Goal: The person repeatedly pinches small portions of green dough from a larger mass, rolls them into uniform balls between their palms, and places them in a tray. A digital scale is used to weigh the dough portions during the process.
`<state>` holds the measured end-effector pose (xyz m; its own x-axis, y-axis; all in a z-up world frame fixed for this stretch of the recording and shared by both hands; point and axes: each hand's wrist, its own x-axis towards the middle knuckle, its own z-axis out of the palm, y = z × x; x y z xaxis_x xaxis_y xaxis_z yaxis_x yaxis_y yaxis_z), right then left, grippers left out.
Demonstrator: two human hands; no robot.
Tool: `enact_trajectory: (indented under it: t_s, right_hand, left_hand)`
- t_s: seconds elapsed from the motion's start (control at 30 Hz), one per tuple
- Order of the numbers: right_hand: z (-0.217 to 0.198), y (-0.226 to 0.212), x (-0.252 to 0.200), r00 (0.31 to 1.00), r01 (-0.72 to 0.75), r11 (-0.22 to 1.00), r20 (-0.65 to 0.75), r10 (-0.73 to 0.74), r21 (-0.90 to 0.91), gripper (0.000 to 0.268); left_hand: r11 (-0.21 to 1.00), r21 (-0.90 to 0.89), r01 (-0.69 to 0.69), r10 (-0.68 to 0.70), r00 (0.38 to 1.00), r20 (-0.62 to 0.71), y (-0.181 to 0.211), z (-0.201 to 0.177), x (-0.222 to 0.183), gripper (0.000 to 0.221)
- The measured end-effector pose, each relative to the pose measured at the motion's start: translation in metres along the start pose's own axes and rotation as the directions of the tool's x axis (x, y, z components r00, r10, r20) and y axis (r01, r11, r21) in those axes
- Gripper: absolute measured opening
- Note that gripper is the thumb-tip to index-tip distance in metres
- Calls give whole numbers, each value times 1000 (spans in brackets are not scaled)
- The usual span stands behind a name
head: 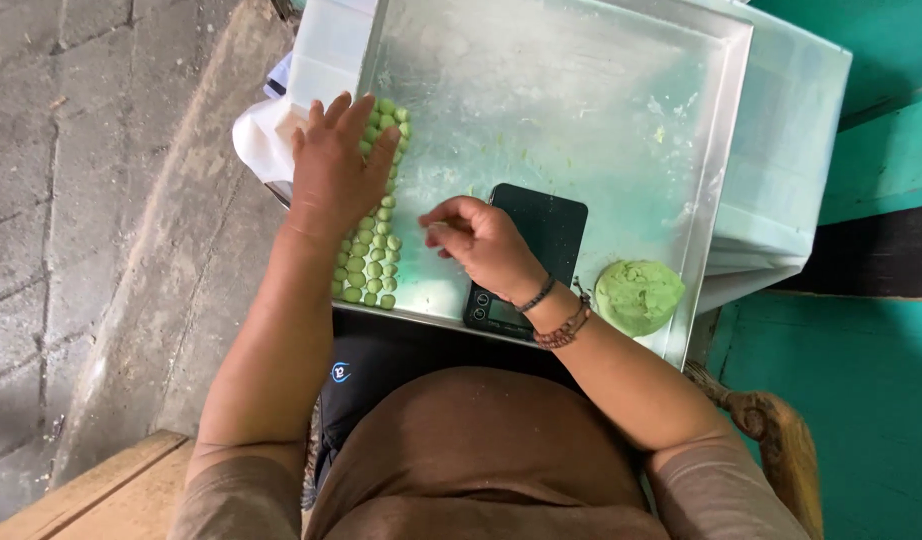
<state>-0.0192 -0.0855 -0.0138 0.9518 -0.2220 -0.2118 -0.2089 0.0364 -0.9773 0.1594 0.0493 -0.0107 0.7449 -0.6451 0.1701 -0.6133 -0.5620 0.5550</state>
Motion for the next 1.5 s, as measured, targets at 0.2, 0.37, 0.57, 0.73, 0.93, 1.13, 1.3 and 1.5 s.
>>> enact_trajectory:
  t_s: [0.2, 0.37, 0.57, 0.73, 0.93, 1.13, 1.3, 1.5]
  right_hand:
    - [14, 41, 41, 942, 300, 803, 29, -334, -515, 15]
    - [30, 64, 60, 955, 252, 762, 26, -295, -597, 9]
    - [36, 93, 73, 941, 291, 676, 76, -328, -677, 12]
    - [32, 80, 64, 953, 255, 627, 82, -292, -736, 23]
    - [-20, 22, 13, 887, 312, 660, -40, -461, -683, 14]
    - [-125, -30, -105, 847, -53, 904, -498, -185, -424, 19]
    - [-148, -37, -179, 639, -528, 742, -769, 25, -414, 13]
    - [-152, 29, -180, 719, -578, 554, -695, -3, -599, 40]
  left_hand:
    - [978, -204, -38, 26, 998, -63, -21, 2, 6, 52]
    - [979, -201, -16, -1, 997, -83, -33, 10, 9, 51]
    - [975, -216, -44, 22, 995, -101, -33, 8, 9, 49]
    - [972, -229, -56, 38, 996, -80, -37, 12, 13, 45]
    - [974, -117, -196, 179, 973, -144, -59, 24, 15, 37]
    - [971, -97, -220, 207, 969, -133, -59, 21, 10, 36]
    - [961, -67, -267, 255, 956, -148, -58, 19, 5, 35]
    - [965, -30, -260, 253, 956, -149, -61, 22, 5, 34]
